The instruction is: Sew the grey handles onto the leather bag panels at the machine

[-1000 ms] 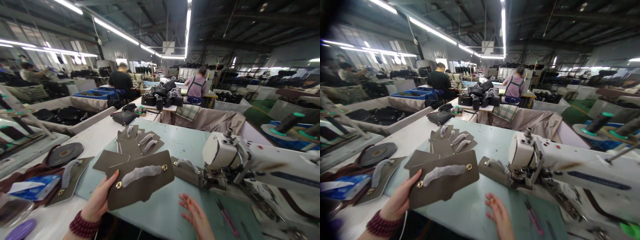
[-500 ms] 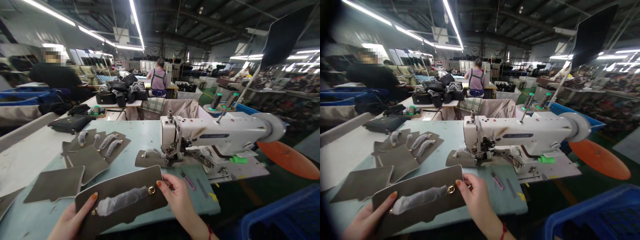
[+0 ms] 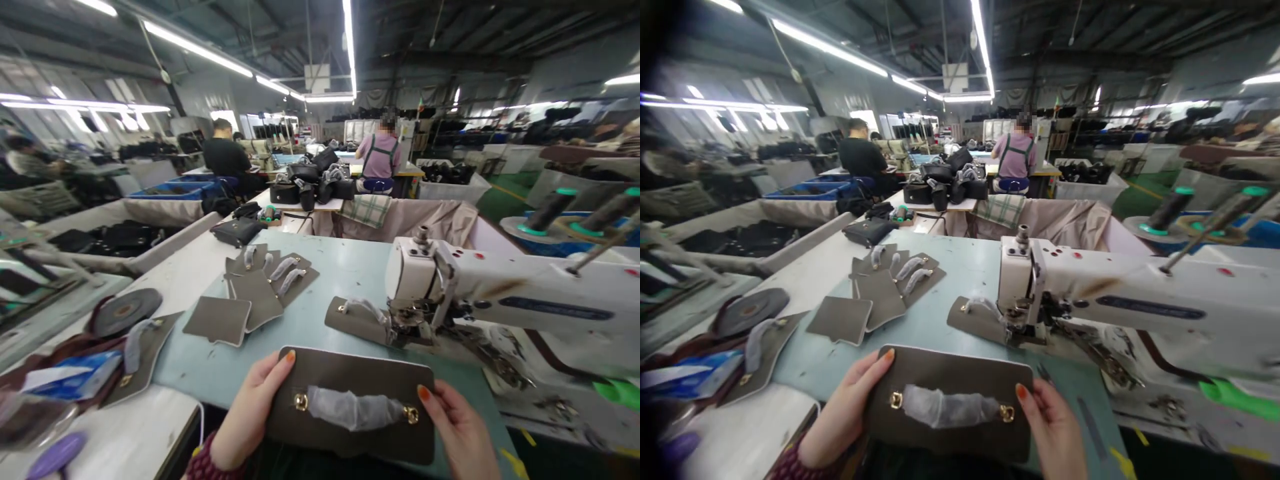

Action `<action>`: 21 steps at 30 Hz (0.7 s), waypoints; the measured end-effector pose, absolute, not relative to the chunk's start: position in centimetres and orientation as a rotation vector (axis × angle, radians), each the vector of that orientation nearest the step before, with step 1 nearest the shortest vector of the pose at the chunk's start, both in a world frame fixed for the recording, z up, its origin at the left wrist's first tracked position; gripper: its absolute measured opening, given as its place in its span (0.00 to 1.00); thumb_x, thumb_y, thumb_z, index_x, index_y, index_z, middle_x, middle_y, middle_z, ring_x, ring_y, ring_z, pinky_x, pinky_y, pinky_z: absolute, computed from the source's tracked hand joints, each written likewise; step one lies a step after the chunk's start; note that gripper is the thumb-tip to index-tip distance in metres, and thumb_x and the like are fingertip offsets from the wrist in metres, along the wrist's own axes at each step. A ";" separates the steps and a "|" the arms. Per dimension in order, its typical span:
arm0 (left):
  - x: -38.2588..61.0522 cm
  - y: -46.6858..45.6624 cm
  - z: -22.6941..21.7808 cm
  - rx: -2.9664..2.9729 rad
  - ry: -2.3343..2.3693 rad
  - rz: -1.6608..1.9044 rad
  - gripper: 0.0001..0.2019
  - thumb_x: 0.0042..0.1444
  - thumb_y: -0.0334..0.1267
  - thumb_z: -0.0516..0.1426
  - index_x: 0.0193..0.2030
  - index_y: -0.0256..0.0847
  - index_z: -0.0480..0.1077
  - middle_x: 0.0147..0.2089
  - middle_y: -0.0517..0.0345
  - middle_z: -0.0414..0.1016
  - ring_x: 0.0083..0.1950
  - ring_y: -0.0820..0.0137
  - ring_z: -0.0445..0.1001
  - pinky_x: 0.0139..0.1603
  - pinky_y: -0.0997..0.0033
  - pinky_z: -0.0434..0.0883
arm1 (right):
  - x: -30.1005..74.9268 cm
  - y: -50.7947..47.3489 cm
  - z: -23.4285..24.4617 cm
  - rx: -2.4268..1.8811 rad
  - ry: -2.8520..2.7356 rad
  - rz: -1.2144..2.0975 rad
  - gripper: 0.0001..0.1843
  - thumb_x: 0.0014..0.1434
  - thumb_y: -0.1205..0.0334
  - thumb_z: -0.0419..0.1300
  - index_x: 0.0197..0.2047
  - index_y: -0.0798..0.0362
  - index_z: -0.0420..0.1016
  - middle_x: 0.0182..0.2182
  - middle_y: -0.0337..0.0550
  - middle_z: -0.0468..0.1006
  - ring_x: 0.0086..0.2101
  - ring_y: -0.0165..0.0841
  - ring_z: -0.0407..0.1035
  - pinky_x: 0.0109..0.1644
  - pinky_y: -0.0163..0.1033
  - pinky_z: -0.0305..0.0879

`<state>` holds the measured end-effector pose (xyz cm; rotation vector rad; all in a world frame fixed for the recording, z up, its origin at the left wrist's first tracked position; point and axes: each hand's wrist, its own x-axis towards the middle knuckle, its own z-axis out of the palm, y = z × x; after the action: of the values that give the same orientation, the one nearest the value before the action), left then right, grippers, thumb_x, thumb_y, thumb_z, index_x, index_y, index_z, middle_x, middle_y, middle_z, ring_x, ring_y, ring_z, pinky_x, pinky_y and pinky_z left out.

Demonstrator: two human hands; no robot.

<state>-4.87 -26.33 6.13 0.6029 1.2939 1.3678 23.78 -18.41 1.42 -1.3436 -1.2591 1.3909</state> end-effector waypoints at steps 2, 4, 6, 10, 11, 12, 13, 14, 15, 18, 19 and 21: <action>-4.6 -26.1 6.1 0.649 1.263 1.361 0.14 0.56 0.47 0.59 0.40 0.39 0.77 0.29 0.59 0.76 0.28 0.72 0.71 0.28 0.78 0.68 | 24.8 -18.1 1.5 -1.354 -1.305 1.414 0.26 0.43 0.38 0.66 0.35 0.53 0.78 0.31 0.49 0.80 0.32 0.41 0.74 0.35 0.37 0.72; -4.5 -25.9 6.2 0.693 1.244 1.323 0.14 0.57 0.46 0.58 0.40 0.37 0.77 0.28 0.58 0.76 0.28 0.72 0.71 0.28 0.78 0.67 | 25.5 -17.8 2.0 -1.344 -1.382 1.382 0.24 0.44 0.39 0.65 0.33 0.52 0.79 0.31 0.47 0.80 0.33 0.39 0.74 0.36 0.35 0.72; -5.0 -25.7 6.1 0.715 1.234 1.279 0.14 0.58 0.46 0.58 0.41 0.36 0.77 0.30 0.56 0.77 0.30 0.71 0.72 0.29 0.77 0.67 | 25.9 -17.6 2.5 -1.335 -1.474 1.389 0.22 0.46 0.41 0.65 0.33 0.53 0.79 0.26 0.44 0.77 0.27 0.34 0.72 0.29 0.31 0.69; -7.2 -25.4 4.1 0.623 1.074 1.247 0.14 0.56 0.46 0.60 0.43 0.37 0.77 0.37 0.51 0.80 0.34 0.67 0.76 0.34 0.73 0.71 | 25.3 -17.4 2.5 -1.339 -1.488 1.490 0.23 0.50 0.41 0.63 0.34 0.55 0.77 0.15 0.35 0.64 0.14 0.22 0.56 0.17 0.27 0.50; -7.7 -25.3 3.0 0.568 0.980 1.255 0.16 0.55 0.48 0.60 0.43 0.38 0.78 0.39 0.49 0.80 0.36 0.64 0.77 0.37 0.70 0.72 | 24.9 -17.6 2.1 -1.330 -1.435 1.476 0.23 0.52 0.41 0.62 0.34 0.56 0.76 0.15 0.34 0.63 0.14 0.21 0.55 0.17 0.27 0.49; -7.9 -25.1 1.9 0.502 0.876 1.270 0.19 0.54 0.51 0.60 0.44 0.39 0.77 0.41 0.48 0.80 0.40 0.61 0.78 0.41 0.67 0.73 | 24.2 -17.8 1.6 -1.317 -1.368 1.451 0.23 0.53 0.41 0.62 0.35 0.56 0.75 0.16 0.34 0.64 0.14 0.21 0.55 0.18 0.27 0.49; -7.7 -24.8 0.8 0.434 0.784 1.286 0.21 0.52 0.54 0.60 0.44 0.40 0.77 0.44 0.47 0.80 0.44 0.58 0.77 0.44 0.64 0.73 | 23.5 -18.1 1.0 -1.301 -1.301 1.436 0.23 0.54 0.42 0.61 0.35 0.57 0.74 0.17 0.35 0.65 0.15 0.21 0.56 0.18 0.27 0.49; -7.2 -24.4 -0.3 0.375 0.710 1.310 0.22 0.51 0.55 0.60 0.45 0.42 0.77 0.48 0.47 0.79 0.47 0.56 0.77 0.46 0.62 0.73 | 22.6 -18.4 0.4 -1.279 -1.239 1.445 0.23 0.55 0.42 0.61 0.36 0.57 0.73 0.18 0.35 0.66 0.15 0.21 0.58 0.18 0.27 0.51; -6.4 -24.0 -1.2 0.325 0.668 1.338 0.22 0.50 0.55 0.61 0.46 0.43 0.76 0.50 0.48 0.77 0.50 0.55 0.76 0.48 0.61 0.73 | 21.6 -18.7 -0.3 -1.248 -1.188 1.475 0.23 0.55 0.42 0.60 0.37 0.57 0.72 0.19 0.36 0.68 0.15 0.22 0.60 0.19 0.27 0.53; -3.1 -21.8 -2.6 0.227 0.760 1.441 0.18 0.52 0.43 0.63 0.50 0.45 0.73 0.53 0.51 0.76 0.51 0.59 0.76 0.50 0.63 0.74 | 19.3 -19.1 -2.1 -1.176 -1.098 1.577 0.25 0.57 0.41 0.58 0.43 0.57 0.69 0.18 0.37 0.70 0.17 0.28 0.67 0.22 0.30 0.61; -2.1 -20.8 -2.7 0.213 0.837 1.470 0.18 0.53 0.38 0.63 0.51 0.45 0.72 0.51 0.51 0.77 0.49 0.61 0.77 0.48 0.64 0.75 | 18.9 -18.9 -2.5 -1.168 -1.087 1.593 0.26 0.57 0.41 0.57 0.44 0.57 0.68 0.19 0.38 0.71 0.18 0.29 0.69 0.23 0.30 0.63; -0.8 -18.3 -2.5 0.220 0.973 1.501 0.19 0.52 0.31 0.63 0.52 0.43 0.71 0.48 0.52 0.79 0.44 0.64 0.79 0.44 0.67 0.77 | 18.8 -18.3 -2.9 -1.176 -1.109 1.609 0.25 0.58 0.41 0.57 0.44 0.57 0.68 0.24 0.40 0.73 0.20 0.30 0.71 0.22 0.30 0.63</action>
<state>-0.82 -18.27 -2.45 0.2202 0.9733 1.5014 18.78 -18.29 -2.89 -1.1763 -1.1093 1.6092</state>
